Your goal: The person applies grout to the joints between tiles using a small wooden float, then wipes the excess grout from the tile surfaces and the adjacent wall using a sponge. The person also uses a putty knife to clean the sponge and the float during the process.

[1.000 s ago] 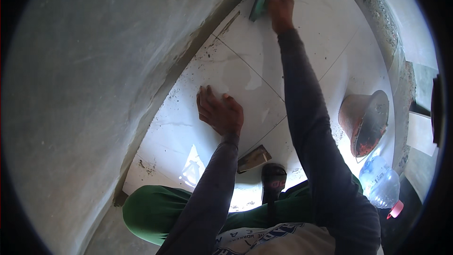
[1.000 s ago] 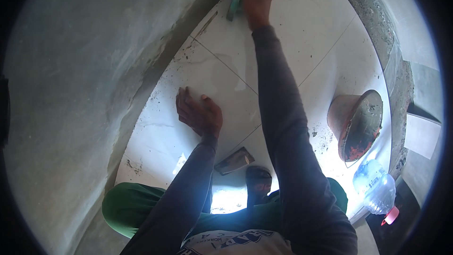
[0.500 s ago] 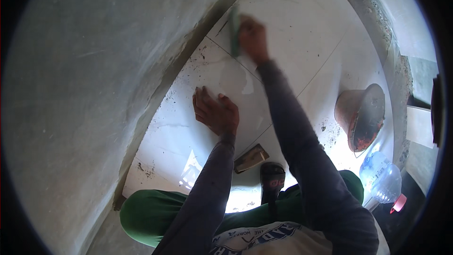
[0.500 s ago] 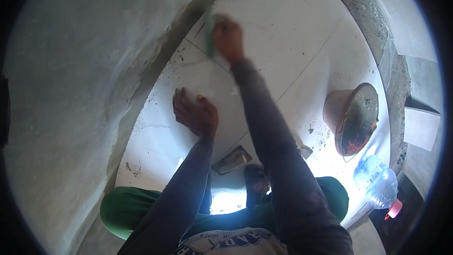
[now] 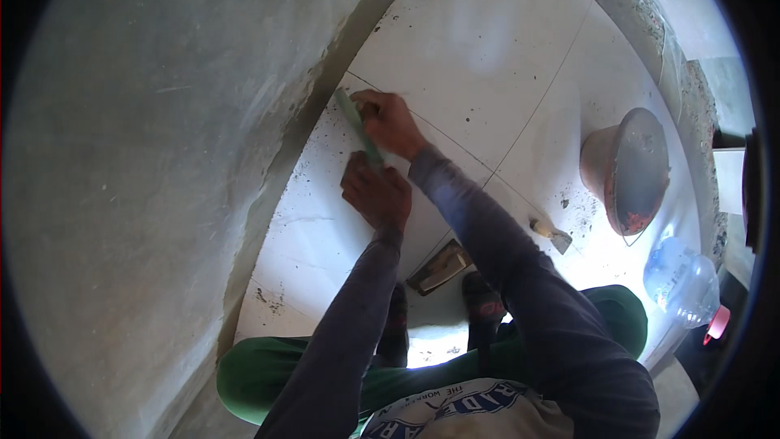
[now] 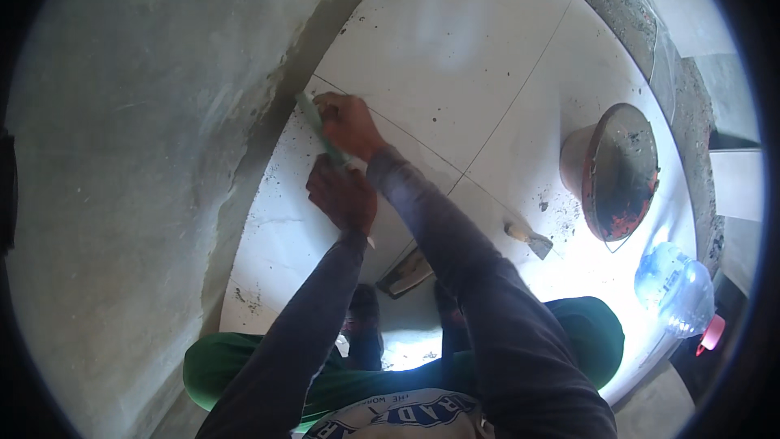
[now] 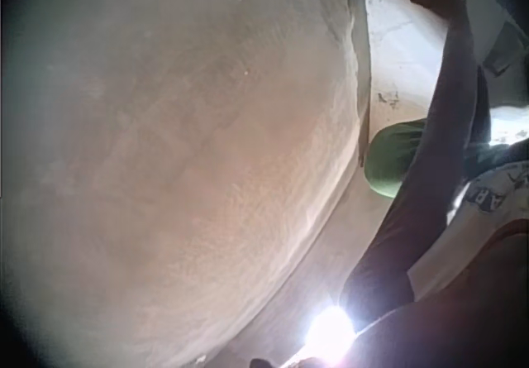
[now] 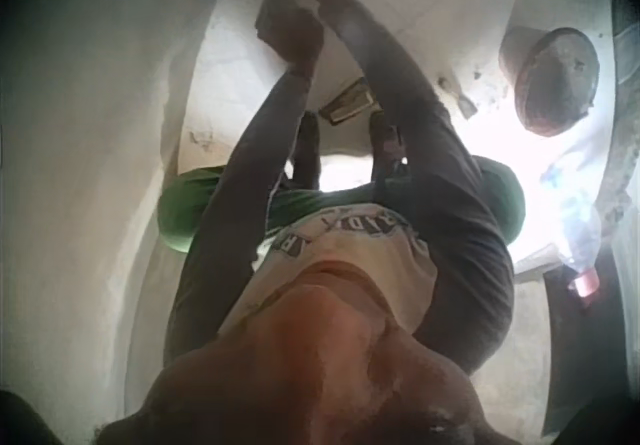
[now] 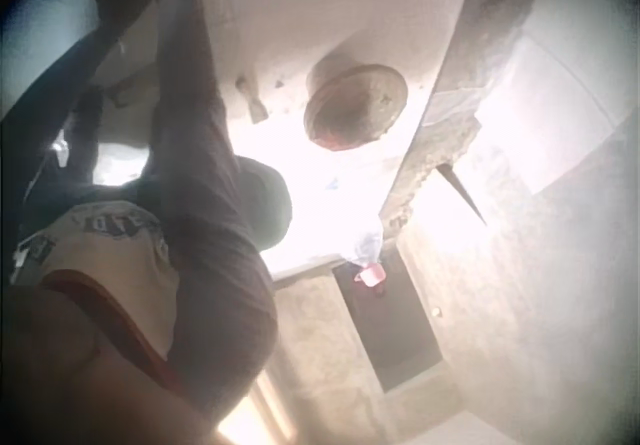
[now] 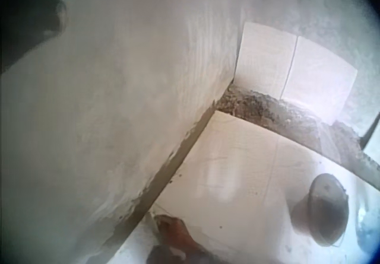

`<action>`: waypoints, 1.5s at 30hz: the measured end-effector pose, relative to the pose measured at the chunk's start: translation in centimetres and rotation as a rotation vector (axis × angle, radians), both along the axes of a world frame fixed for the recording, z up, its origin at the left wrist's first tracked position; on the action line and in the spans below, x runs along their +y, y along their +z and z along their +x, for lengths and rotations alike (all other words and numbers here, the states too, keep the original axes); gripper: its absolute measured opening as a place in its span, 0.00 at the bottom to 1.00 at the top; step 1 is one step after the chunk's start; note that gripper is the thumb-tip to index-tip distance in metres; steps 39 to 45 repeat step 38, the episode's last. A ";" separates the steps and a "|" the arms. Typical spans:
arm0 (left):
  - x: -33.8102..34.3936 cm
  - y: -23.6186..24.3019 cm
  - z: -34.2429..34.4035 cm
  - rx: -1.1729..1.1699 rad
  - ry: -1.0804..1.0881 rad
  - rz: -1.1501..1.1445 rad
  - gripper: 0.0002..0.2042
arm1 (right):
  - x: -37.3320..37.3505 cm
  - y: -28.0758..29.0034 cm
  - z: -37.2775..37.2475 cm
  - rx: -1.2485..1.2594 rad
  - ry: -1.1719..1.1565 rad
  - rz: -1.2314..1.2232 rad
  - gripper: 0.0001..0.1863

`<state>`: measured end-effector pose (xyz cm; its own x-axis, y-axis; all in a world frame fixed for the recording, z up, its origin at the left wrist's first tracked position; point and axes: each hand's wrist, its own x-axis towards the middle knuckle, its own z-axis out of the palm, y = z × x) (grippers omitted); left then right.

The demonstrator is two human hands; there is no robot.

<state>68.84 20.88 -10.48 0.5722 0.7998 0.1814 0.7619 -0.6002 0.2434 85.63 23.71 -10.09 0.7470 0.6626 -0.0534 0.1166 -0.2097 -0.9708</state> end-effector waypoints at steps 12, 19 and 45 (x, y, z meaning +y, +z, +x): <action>13.7 5.6 -14.4 0.274 -0.968 -0.306 0.33 | 6.2 -1.9 3.6 -0.171 -0.483 -0.028 0.19; 8.5 0.0 -21.8 0.390 -0.456 -0.095 0.34 | 6.4 -0.1 -20.8 -0.012 -0.453 0.226 0.18; 7.8 0.3 -19.5 0.171 -0.298 -0.098 0.30 | 7.5 6.3 -7.0 0.018 -0.457 0.251 0.22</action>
